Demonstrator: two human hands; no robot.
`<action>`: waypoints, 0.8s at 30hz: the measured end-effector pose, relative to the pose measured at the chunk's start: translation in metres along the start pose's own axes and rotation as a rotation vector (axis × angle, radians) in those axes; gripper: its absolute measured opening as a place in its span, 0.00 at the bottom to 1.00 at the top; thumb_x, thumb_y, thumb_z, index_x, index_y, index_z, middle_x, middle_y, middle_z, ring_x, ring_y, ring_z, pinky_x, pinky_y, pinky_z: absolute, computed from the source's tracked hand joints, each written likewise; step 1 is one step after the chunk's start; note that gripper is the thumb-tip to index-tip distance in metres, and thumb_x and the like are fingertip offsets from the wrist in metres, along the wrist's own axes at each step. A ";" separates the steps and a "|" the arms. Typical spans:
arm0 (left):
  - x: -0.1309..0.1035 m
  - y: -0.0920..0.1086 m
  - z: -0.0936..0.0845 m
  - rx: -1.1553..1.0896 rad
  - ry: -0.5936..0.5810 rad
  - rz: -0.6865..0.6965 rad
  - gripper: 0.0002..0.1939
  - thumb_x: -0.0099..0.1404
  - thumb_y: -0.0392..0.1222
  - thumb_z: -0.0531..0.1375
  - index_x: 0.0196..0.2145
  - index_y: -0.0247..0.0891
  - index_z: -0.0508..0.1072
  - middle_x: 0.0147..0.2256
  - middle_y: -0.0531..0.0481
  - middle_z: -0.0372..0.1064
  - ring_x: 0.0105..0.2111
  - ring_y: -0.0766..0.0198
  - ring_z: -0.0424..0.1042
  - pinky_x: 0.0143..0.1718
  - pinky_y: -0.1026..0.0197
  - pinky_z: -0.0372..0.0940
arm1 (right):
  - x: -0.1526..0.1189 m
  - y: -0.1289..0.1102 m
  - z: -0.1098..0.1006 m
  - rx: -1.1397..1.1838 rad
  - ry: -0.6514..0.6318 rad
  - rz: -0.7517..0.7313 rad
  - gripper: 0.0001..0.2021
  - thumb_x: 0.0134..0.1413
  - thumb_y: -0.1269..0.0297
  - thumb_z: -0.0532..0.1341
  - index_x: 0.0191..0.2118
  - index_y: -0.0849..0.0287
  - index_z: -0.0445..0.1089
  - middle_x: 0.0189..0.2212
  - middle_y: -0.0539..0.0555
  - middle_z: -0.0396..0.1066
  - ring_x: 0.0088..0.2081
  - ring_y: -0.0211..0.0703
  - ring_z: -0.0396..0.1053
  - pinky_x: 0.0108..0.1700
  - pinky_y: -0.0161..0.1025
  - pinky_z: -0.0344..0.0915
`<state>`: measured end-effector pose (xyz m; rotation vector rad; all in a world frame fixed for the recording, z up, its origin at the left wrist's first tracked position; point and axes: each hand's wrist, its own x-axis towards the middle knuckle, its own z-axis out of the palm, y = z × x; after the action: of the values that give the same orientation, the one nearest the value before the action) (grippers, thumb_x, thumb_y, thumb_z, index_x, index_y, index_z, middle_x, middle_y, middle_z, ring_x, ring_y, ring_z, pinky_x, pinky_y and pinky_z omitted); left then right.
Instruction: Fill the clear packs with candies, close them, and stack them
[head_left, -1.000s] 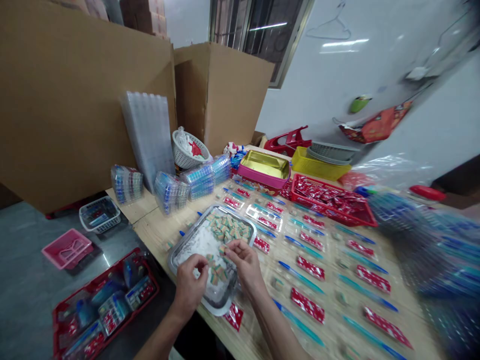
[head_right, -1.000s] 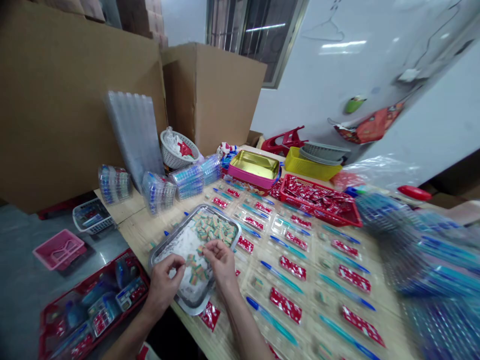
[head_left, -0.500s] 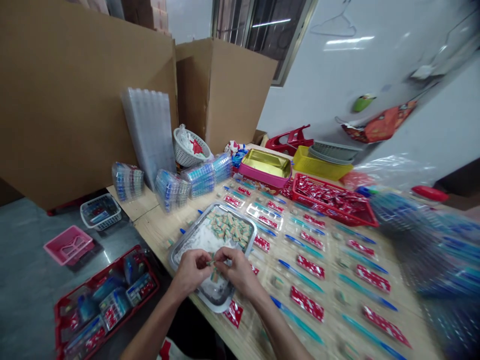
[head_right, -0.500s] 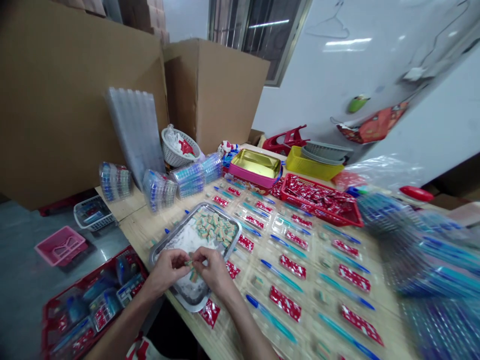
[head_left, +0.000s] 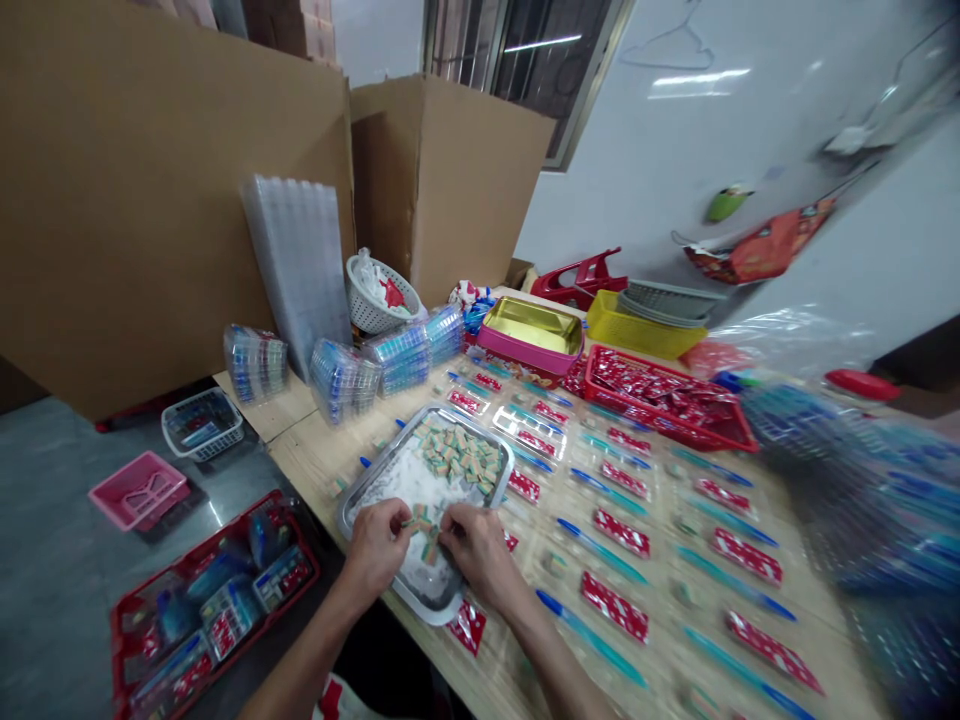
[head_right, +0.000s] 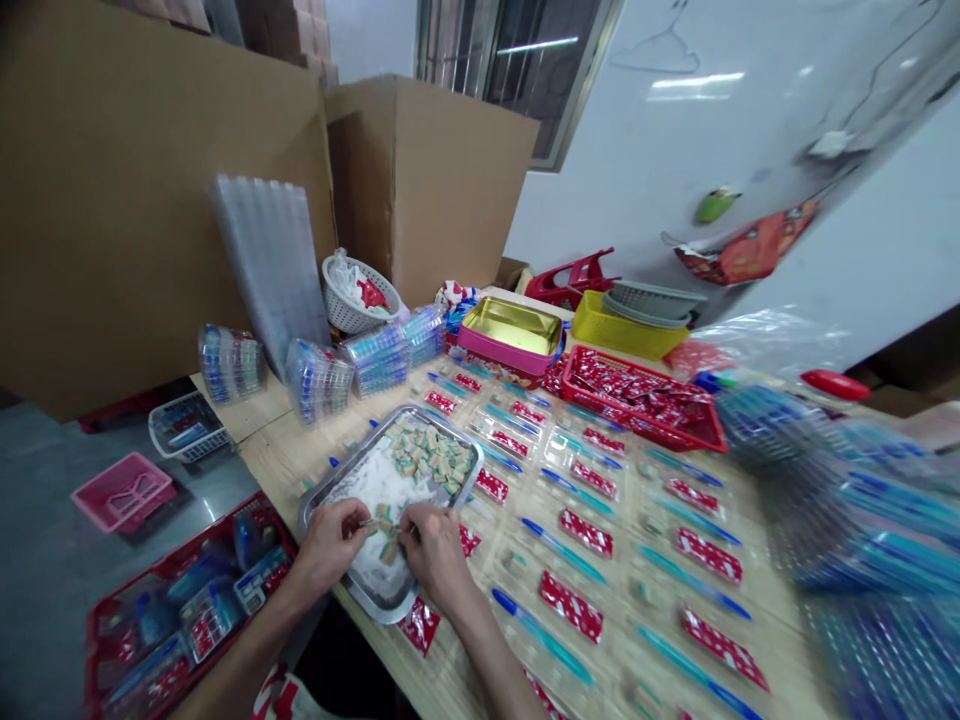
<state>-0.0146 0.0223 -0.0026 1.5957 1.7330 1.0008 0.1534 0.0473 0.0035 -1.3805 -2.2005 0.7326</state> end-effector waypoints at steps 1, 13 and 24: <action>0.000 0.000 0.000 0.018 -0.011 0.005 0.03 0.50 0.34 0.57 0.22 0.38 0.70 0.19 0.55 0.64 0.20 0.66 0.62 0.25 0.64 0.52 | 0.000 -0.002 -0.003 0.039 -0.025 -0.026 0.07 0.46 0.77 0.57 0.25 0.58 0.68 0.24 0.49 0.69 0.31 0.40 0.66 0.37 0.37 0.54; -0.005 0.004 -0.010 0.119 -0.092 -0.023 0.03 0.52 0.35 0.55 0.24 0.37 0.68 0.19 0.54 0.61 0.22 0.65 0.60 0.26 0.64 0.51 | -0.014 -0.011 0.004 -0.094 -0.080 -0.095 0.09 0.45 0.79 0.53 0.27 0.58 0.66 0.27 0.49 0.70 0.33 0.40 0.66 0.39 0.39 0.50; -0.009 0.006 0.000 0.098 -0.179 0.036 0.08 0.48 0.28 0.52 0.25 0.36 0.68 0.20 0.56 0.60 0.23 0.67 0.60 0.27 0.65 0.51 | -0.019 -0.007 0.014 0.033 0.072 -0.218 0.12 0.39 0.82 0.52 0.29 0.57 0.60 0.25 0.48 0.67 0.32 0.41 0.63 0.39 0.37 0.55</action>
<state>-0.0099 0.0130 0.0015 1.7277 1.6582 0.7740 0.1479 0.0252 -0.0044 -1.1114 -2.2266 0.6271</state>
